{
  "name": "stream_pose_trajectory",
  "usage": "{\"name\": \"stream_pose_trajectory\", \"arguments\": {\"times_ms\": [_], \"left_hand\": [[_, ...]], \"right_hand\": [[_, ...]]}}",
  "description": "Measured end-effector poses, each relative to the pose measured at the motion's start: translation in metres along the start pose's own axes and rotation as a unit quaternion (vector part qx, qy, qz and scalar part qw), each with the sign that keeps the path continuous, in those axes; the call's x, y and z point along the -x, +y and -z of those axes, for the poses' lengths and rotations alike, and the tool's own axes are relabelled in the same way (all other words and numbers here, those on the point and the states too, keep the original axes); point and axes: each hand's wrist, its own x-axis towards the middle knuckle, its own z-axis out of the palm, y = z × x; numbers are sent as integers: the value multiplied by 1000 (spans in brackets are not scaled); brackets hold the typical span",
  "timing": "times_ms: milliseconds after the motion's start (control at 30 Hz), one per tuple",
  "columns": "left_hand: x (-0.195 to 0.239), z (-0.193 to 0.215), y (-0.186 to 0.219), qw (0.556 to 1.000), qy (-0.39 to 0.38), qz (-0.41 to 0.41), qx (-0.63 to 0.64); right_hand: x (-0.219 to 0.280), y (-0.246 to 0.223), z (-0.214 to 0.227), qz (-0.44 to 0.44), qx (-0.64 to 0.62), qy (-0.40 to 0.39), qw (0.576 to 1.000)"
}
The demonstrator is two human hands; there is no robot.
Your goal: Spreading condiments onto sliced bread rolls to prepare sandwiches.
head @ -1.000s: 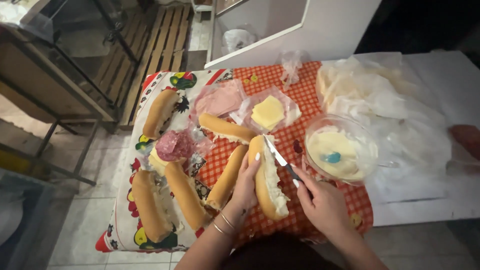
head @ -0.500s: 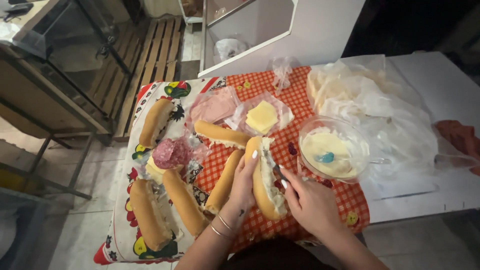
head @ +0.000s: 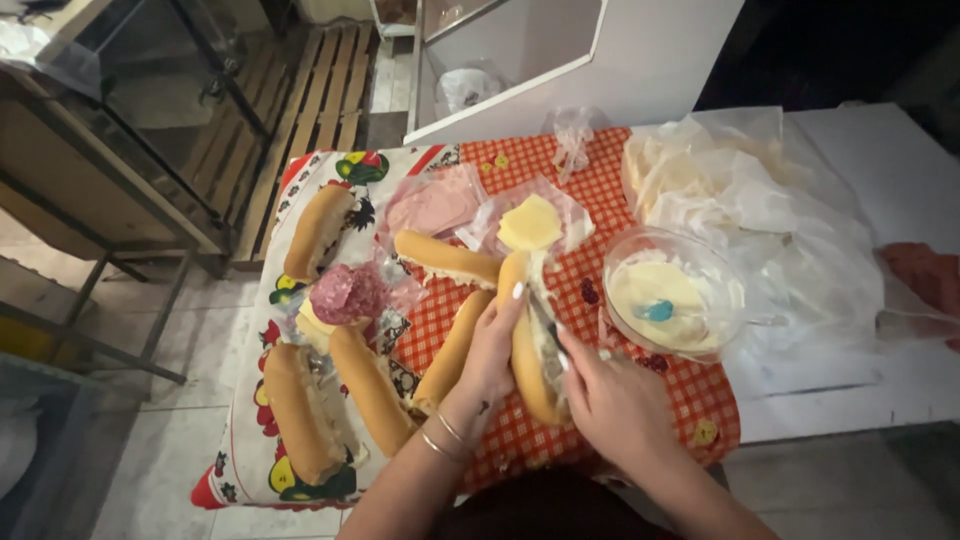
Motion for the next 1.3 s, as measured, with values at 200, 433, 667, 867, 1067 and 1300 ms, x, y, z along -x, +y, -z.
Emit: {"name": "stream_pose_trajectory", "arguments": {"times_ms": [200, 433, 667, 867, 1067, 1300], "left_hand": [[1, -8, 14, 1000, 18, -25, 2], [2, -9, 3, 999, 16, -7, -46], [-1, -8, 12, 998, 51, -31, -16], [-3, -13, 15, 997, 59, -43, 3], [-3, -17, 11, 996, 56, -66, -3], [-14, -11, 13, 994, 81, -73, 4]], "right_hand": [[1, 4, -20, 49, 1, 42, 998], [7, 3, -27, 52, -7, 54, 997], [30, 8, -5, 91, -16, 57, 994], [21, 5, -17, 82, -6, 53, 995], [33, 16, -16, 102, 3, 80, 992], [48, 26, -8, 86, 6, 4, 996]]}}
